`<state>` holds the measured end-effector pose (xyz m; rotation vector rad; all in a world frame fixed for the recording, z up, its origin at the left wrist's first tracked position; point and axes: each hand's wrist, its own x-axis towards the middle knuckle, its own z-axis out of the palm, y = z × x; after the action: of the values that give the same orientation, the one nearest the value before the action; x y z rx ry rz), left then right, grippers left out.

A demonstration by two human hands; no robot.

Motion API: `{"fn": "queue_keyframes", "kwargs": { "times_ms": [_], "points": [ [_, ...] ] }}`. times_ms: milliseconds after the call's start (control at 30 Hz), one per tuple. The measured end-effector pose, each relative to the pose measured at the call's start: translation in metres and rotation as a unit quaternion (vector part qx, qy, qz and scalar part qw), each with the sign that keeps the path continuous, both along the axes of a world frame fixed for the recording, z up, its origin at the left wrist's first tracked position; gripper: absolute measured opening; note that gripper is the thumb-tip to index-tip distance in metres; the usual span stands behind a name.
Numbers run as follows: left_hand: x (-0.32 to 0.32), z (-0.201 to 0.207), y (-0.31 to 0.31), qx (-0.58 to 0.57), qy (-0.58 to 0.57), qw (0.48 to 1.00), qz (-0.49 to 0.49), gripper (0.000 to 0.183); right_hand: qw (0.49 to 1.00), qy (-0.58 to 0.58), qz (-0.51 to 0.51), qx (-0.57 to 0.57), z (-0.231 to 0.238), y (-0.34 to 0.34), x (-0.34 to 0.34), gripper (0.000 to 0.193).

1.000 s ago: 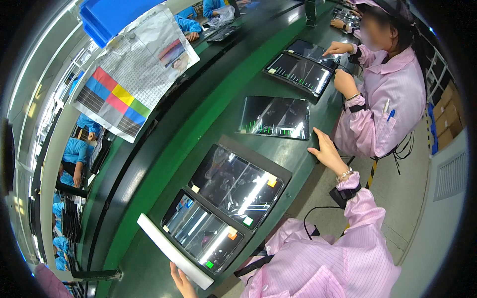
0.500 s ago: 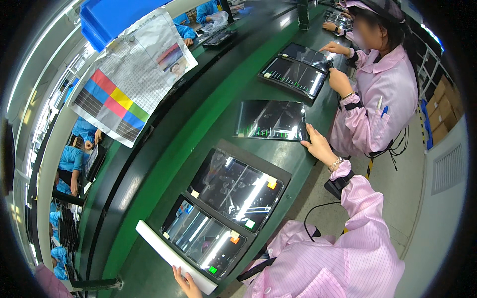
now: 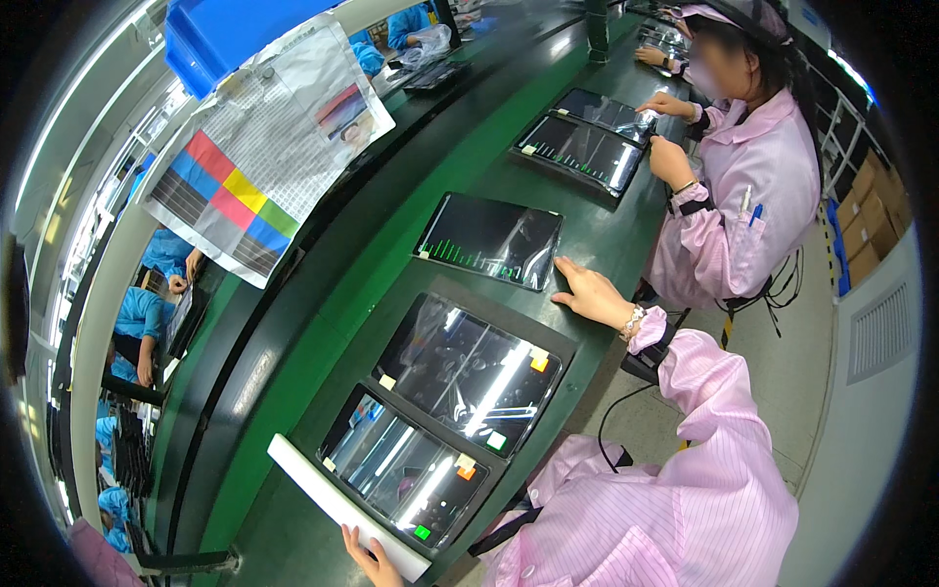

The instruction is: Checking display quality and touch functionality of tablet computers on an assembly line.

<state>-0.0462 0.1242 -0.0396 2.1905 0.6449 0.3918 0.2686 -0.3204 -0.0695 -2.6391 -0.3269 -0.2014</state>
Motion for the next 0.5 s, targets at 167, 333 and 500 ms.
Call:
{"fn": "queue_keyframes", "kwargs": {
  "times_ms": [167,333,500],
  "points": [
    [0.001,0.000,-0.001,0.009,-0.002,1.000,-0.001,0.037,0.999,0.023,0.026,0.013,0.005,-0.007,0.001,0.064],
    [0.000,0.002,-0.004,0.009,0.000,1.000,0.002,0.037,0.999,-0.023,0.027,-0.016,0.003,-0.008,0.007,0.068],
    [0.000,0.001,-0.006,0.010,0.002,1.000,0.001,0.038,0.997,-0.056,0.014,-0.050,-0.005,-0.010,0.019,0.072]
  ]
}}
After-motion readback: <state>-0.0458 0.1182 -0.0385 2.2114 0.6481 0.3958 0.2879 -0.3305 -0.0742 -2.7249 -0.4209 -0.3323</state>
